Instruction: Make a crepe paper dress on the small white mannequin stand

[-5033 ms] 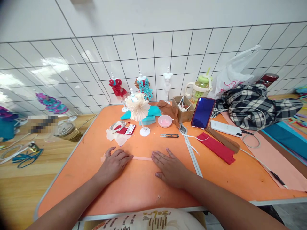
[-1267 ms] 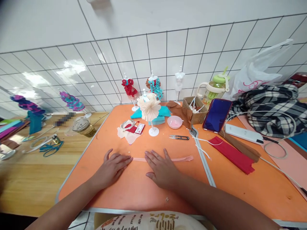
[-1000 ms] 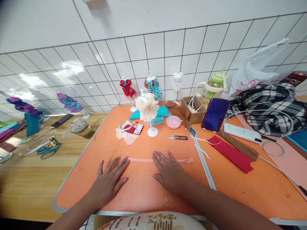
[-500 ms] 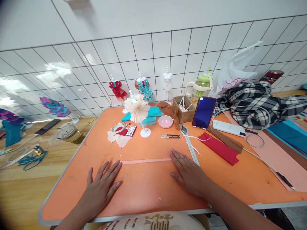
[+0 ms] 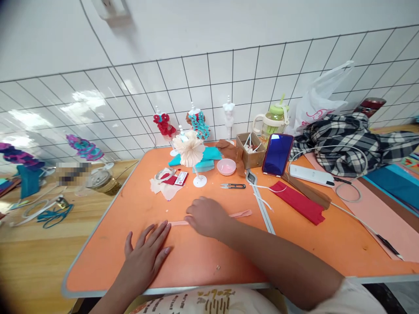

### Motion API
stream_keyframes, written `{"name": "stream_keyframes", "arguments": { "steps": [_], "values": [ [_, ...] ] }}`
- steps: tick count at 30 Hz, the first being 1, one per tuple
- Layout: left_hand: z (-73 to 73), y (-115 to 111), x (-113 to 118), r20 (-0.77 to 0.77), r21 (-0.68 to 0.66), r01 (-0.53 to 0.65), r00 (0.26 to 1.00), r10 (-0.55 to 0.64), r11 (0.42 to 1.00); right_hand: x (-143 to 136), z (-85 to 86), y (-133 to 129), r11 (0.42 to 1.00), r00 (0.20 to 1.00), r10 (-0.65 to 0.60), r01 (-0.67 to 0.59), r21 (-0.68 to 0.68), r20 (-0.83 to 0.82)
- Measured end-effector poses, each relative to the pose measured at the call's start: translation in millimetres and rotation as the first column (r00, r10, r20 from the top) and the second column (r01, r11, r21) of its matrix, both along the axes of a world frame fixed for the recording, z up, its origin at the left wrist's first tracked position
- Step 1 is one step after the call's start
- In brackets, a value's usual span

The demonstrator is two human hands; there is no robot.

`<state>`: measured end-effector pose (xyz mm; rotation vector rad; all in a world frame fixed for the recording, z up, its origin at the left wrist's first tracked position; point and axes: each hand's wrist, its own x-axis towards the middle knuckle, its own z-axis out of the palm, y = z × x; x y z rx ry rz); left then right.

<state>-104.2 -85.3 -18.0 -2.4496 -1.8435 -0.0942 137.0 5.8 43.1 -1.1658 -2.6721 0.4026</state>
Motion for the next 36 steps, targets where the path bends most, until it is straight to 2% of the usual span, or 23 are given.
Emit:
{"name": "stream_keyframes", "arguments": {
  "steps": [1, 4, 8, 11, 14, 16, 18, 21, 25, 28, 32, 34, 36],
  "values": [
    [-0.7, -3.1, 1.7, 0.005, 0.004, -0.016, 1.0, 0.016, 1.0, -19.1, -3.1, 1.7, 0.999, 1.0, 0.026, -0.026, -0.033, -0.001],
    [-2.4, -9.9, 3.8, 0.025, -0.006, -0.049, 0.999, 0.049, 0.999, -65.3, -15.1, 2.9, 0.991, 0.998, -0.007, 0.016, -0.135, 0.06],
    [-7.2, -13.6, -0.9, 0.09, -0.044, -0.053, 0.994, 0.057, 0.998, -89.6, -23.1, 5.7, 0.973, 0.99, -0.032, 0.061, -0.223, 0.134],
    [-9.3, -10.9, -6.4, 0.171, -0.047, -0.069, 0.982, 0.076, 0.997, -86.8, -25.8, 8.0, 0.973, 0.994, -0.017, 0.041, -0.226, 0.107],
    [-3.0, 0.8, -10.2, 0.291, 0.008, -0.131, 0.949, 0.123, 0.991, -79.9, -28.2, 5.8, 0.979, 0.999, -0.001, 0.01, -0.204, 0.044],
    [8.0, 13.1, -11.1, 0.37, 0.028, -0.175, 0.917, 0.153, 0.984, -75.8, -27.0, 3.7, 0.981, 0.999, 0.0, -0.008, -0.196, -0.041],
    [23.0, 26.0, -10.9, 0.412, -0.011, -0.196, 0.892, 0.183, 0.98, -71.3, -21.7, 3.3, 0.979, 0.991, -0.015, -0.013, -0.205, -0.133],
    [46.9, 41.6, -9.0, 0.452, -0.146, -0.136, 0.872, 0.188, 0.98, -61.1, -7.7, 7.2, 0.969, 0.973, -0.065, 0.009, -0.245, -0.224],
    [70.5, 52.3, -2.4, 0.549, -0.154, -0.105, 0.818, 0.174, 0.982, -41.5, 11.1, 15.2, 0.932, 0.946, -0.117, 0.0, -0.363, -0.302],
    [82.3, 57.1, 5.8, 0.598, -0.081, -0.075, 0.794, 0.108, 0.994, -28.3, 20.0, 17.2, 0.897, 0.908, -0.148, -0.043, -0.439, -0.391],
    [95.1, 62.0, 17.4, 0.677, -0.007, -0.062, 0.734, 0.05, 0.998, -20.3, 28.5, 17.0, 0.895, 0.855, -0.188, -0.054, -0.442, -0.484],
    [100.4, 63.0, 21.7, 0.728, 0.011, -0.078, 0.684, 0.046, 0.997, -18.6, 32.9, 18.1, 0.89, 0.85, -0.201, -0.05, -0.454, -0.487],
    [103.7, 63.1, 24.4, 0.807, 0.014, -0.121, 0.587, 0.06, 0.993, -16.8, 36.9, 20.0, 0.867, 0.835, -0.227, -0.062, -0.495, -0.502]
  ]
}}
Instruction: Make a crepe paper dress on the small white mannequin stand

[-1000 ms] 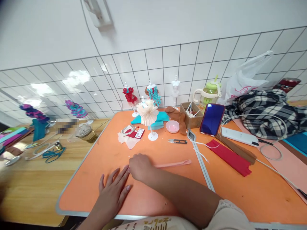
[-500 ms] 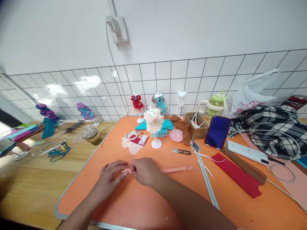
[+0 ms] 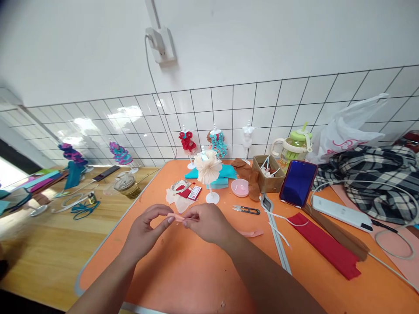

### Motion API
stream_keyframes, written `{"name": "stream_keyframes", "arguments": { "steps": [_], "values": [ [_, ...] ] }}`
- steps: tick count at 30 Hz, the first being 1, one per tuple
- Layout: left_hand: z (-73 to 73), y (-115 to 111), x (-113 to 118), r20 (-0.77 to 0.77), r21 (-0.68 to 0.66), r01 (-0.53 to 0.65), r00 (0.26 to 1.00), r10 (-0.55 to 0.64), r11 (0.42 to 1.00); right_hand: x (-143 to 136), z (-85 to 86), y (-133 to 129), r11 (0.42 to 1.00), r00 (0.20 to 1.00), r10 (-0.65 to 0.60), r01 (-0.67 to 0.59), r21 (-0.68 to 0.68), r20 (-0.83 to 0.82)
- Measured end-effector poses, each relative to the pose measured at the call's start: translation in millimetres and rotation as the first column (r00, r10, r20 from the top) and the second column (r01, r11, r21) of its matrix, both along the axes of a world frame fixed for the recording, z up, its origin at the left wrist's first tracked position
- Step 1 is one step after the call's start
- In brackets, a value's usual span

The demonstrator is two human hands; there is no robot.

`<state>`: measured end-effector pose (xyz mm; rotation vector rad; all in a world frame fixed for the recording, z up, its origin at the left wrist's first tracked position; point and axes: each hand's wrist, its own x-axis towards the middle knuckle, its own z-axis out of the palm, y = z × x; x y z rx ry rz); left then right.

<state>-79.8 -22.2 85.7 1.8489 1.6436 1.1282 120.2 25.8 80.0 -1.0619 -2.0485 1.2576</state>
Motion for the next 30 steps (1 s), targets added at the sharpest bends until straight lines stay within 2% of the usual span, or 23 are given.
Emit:
{"name": "stream_keyframes", "arguments": {
  "steps": [2, 4, 6, 10, 14, 18, 21, 25, 30],
  "values": [
    [-0.2, -0.3, 2.0, 0.168, -0.036, 0.012, 0.986, -0.006, 0.999, 1.9, 2.7, 1.9, 0.995, 0.996, 0.01, -0.019, -0.096, -0.089],
    [-4.2, -0.2, 4.2, 0.334, -0.15, 0.119, 0.941, -0.063, 0.981, 3.1, 3.5, 2.9, 0.975, 0.977, 0.019, -0.064, -0.211, -0.211],
    [-10.5, 0.7, 7.0, 0.471, -0.243, 0.208, 0.879, -0.072, 0.947, 3.2, 2.9, 2.7, 0.954, 0.955, 0.021, -0.108, -0.28, -0.297],
    [-17.3, 3.8, 13.4, 0.623, -0.247, 0.176, 0.782, 0.017, 0.953, 2.9, 1.9, 0.5, 0.939, 0.946, 0.013, -0.124, -0.322, -0.325],
    [-10.1, 4.5, 18.4, 0.639, -0.22, 0.188, 0.769, -0.004, 0.957, 2.9, 3.1, 0.8, 0.923, 0.927, 0.038, -0.176, -0.342, -0.374],
    [-4.1, 3.4, 19.9, 0.654, -0.211, 0.201, 0.757, -0.015, 0.956, 1.3, 0.3, 3.9, 0.959, 0.919, -0.005, -0.108, -0.264, -0.395],
    [-5.4, 3.0, 19.0, 0.642, -0.223, 0.213, 0.767, -0.021, 0.951, 1.0, -2.5, 3.9, 0.938, 0.905, -0.026, -0.125, -0.324, -0.426],
    [-7.1, 2.9, 19.6, 0.628, -0.244, 0.144, 0.777, 0.043, 0.959, 1.6, -0.5, -0.5, 0.888, 0.899, -0.055, -0.155, -0.433, -0.434],
    [-3.2, 3.7, 24.3, 0.599, -0.247, 0.056, 0.793, 0.107, 0.968, 0.3, 3.2, -3.4, 0.905, 0.923, -0.054, -0.116, -0.41, -0.381]
  ]
}}
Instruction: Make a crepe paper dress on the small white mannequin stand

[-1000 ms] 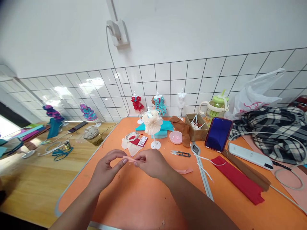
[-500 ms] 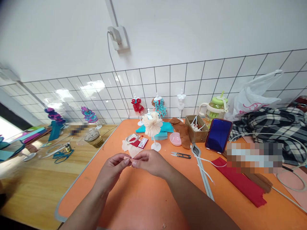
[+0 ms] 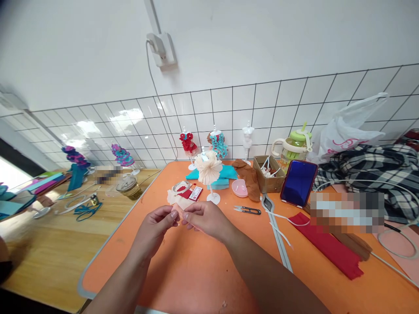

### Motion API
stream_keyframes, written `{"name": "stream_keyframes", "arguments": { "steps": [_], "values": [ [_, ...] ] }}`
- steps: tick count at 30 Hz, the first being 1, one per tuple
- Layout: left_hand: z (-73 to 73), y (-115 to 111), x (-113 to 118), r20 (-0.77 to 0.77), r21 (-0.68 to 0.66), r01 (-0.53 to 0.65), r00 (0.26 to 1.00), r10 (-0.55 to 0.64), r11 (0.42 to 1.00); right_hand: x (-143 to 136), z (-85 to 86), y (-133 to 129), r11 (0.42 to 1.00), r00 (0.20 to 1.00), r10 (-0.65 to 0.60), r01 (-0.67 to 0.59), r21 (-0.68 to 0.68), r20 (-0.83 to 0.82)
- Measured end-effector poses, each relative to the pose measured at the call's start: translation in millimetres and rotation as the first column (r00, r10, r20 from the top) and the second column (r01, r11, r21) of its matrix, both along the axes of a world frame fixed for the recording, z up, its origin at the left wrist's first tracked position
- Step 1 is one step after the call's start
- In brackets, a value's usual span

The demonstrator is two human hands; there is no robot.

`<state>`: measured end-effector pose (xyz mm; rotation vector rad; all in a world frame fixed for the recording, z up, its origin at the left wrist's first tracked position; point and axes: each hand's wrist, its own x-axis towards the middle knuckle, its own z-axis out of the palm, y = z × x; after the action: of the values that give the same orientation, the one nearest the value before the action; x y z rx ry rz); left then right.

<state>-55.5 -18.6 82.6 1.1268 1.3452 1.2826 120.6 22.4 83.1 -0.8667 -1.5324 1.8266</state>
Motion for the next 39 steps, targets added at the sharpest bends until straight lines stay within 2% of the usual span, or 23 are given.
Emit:
{"name": "stream_keyframes", "arguments": {
  "steps": [5, 9, 12, 14, 16, 18, 22, 26, 30, 32, 33, 34, 36, 38, 39],
  "values": [
    [-2.7, 1.8, 1.4, -0.046, 0.02, -0.017, 0.999, 0.018, 1.0, -7.5, -5.2, 1.1, 0.976, 0.992, -0.122, 0.118, 0.184, 0.013],
    [-9.8, 3.7, 1.7, 0.001, 0.019, -0.02, 1.0, 0.02, 1.0, -16.4, -12.4, -1.3, 0.905, 0.957, -0.289, 0.267, 0.332, 0.015],
    [-14.9, 5.3, 3.5, 0.091, -0.001, -0.027, 0.996, 0.027, 1.0, -20.2, -17.2, -5.3, 0.826, 0.917, -0.393, 0.32, 0.464, 0.066],
    [-17.6, 5.9, 5.2, 0.135, -0.021, -0.038, 0.99, 0.04, 0.999, -20.7, -19.4, -8.3, 0.722, 0.893, -0.443, 0.308, 0.619, 0.073],
    [-19.7, 5.7, 6.8, 0.179, -0.033, -0.049, 0.982, 0.054, 0.998, -20.5, -21.2, -10.7, 0.593, 0.869, -0.49, 0.272, 0.758, 0.072],
    [-21.4, 5.0, 7.9, 0.25, -0.032, -0.042, 0.967, 0.049, 0.999, -20.0, -23.3, -12.3, 0.503, 0.852, -0.515, 0.214, 0.837, 0.092],
    [-23.0, 3.6, 8.4, 0.368, -0.028, -0.012, 0.93, 0.021, 1.0, -18.4, -28.0, -13.1, 0.412, 0.825, -0.543, 0.1, 0.905, 0.156],
    [-21.0, 3.5, 6.7, 0.349, -0.088, -0.028, 0.935, 0.057, 0.996, -16.0, -30.7, -12.0, 0.362, 0.803, -0.552, -0.012, 0.932, 0.225],
    [-18.6, 3.6, 3.5, 0.331, -0.104, 0.033, 0.944, 0.003, 0.994, -15.1, -31.7, -10.3, 0.375, 0.815, -0.533, -0.013, 0.927, 0.227],
    [-19.1, 4.8, 2.0, 0.31, -0.119, -0.003, 0.95, 0.04, 0.993, -15.5, -31.3, -9.2, 0.407, 0.842, -0.5, 0.021, 0.913, 0.203],
    [-19.5, 5.6, 1.3, 0.307, -0.13, -0.033, 0.949, 0.072, 0.991, -15.6, -30.6, -8.4, 0.442, 0.855, -0.484, 0.055, 0.895, 0.187],
    [-19.8, 6.5, 0.7, 0.311, -0.141, -0.064, 0.945, 0.105, 0.988, -15.3, -29.4, -7.2, 0.497, 0.866, -0.469, 0.098, 0.862, 0.172],
    [-19.0, 7.9, 0.0, 0.331, -0.147, -0.103, 0.932, 0.147, 0.984, -13.6, -25.4, -3.5, 0.654, 0.892, -0.423, 0.181, 0.734, 0.158],
    [-16.3, 8.1, 0.4, 0.344, -0.131, -0.114, 0.926, 0.153, 0.985, -10.2, -19.9, 1.2, 0.81, 0.935, -0.33, 0.208, 0.548, 0.133],
    [-14.5, 7.8, 1.2, 0.345, -0.121, -0.112, 0.927, 0.147, 0.986, -8.1, -17.1, 3.4, 0.866, 0.957, -0.272, 0.197, 0.46, 0.102]
  ]
}}
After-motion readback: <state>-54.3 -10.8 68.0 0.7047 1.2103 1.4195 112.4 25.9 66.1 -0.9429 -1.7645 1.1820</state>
